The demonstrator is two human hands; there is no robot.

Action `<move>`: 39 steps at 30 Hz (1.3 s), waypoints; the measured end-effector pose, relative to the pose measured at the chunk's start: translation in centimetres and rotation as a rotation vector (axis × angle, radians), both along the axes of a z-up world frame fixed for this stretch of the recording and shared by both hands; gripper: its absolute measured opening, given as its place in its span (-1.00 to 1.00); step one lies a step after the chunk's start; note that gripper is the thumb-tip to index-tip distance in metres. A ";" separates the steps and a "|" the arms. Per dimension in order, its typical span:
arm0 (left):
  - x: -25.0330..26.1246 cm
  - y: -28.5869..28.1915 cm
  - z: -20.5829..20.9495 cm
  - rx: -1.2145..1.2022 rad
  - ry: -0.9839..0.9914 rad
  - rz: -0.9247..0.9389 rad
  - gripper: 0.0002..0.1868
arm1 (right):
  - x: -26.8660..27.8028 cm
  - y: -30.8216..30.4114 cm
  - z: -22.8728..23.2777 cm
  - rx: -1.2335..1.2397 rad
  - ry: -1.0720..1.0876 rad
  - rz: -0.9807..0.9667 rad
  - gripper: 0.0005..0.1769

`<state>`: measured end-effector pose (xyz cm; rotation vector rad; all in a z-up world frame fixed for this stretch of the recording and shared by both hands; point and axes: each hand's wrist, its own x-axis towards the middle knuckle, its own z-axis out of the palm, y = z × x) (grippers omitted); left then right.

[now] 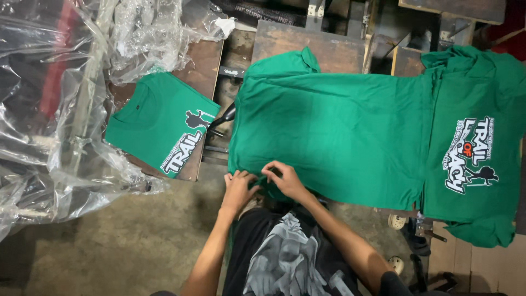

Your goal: The person folds a green t-shirt on a wooden table by smoothing the fabric, folding the sleeves inward, folding the bottom up, and then folding the shirt in half. The folded shirt is placed on a stack of similar shirts.

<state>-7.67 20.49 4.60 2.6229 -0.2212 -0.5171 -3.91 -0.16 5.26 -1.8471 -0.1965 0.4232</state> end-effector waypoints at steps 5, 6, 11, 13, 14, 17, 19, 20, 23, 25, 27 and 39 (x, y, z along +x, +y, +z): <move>1.1 1.0 0.8 -0.210 -0.022 0.040 -0.96 | 1.3 -0.1 3.0 0.374 0.133 -0.146 -0.88; 1.4 1.2 0.8 -0.305 -0.026 0.058 -0.96 | 1.7 -0.1 4.6 0.462 0.153 -0.185 -0.88; 2.2 -1.0 5.1 -0.687 -0.004 0.188 -0.89 | 2.9 -1.6 6.2 0.426 0.096 -0.121 -0.88; 2.2 -2.4 6.2 -0.740 0.015 0.237 -0.85 | 2.9 -2.2 5.5 0.352 0.062 -0.077 -0.86; 2.5 -3.1 6.5 -1.054 0.250 0.465 -0.72 | 3.0 -2.3 5.0 0.177 0.004 -0.074 -0.84; 2.7 -4.5 7.0 -1.381 0.564 0.740 -0.48 | 2.8 -2.1 3.6 -0.038 -0.079 -0.084 -0.76; 2.7 -5.3 6.6 -1.403 0.632 0.789 -0.43 | 2.5 -2.1 2.8 -0.081 -0.103 -0.094 -0.69; 2.8 -5.7 6.2 -1.415 0.657 0.810 -0.50 | 2.3 -2.2 2.4 -0.086 -0.118 -0.127 -0.66; 2.8 -6.0 3.6 -1.352 0.628 0.824 -0.54 | 1.7 -2.3 3.0 -0.088 -0.092 -0.189 -0.58; 3.7 -5.9 2.0 -1.278 0.570 0.804 -0.51 | 2.0 -2.4 3.6 -0.086 -0.061 -0.227 -0.54; 4.2 -5.7 1.0 -1.229 0.452 0.882 -0.64 | 1.9 -2.5 3.4 0.040 0.089 -0.346 -0.74; 4.4 -5.1 2.2 -0.957 0.470 0.320 -0.80 | 3.2 -4.0 4.5 -0.064 -0.156 -0.375 -0.93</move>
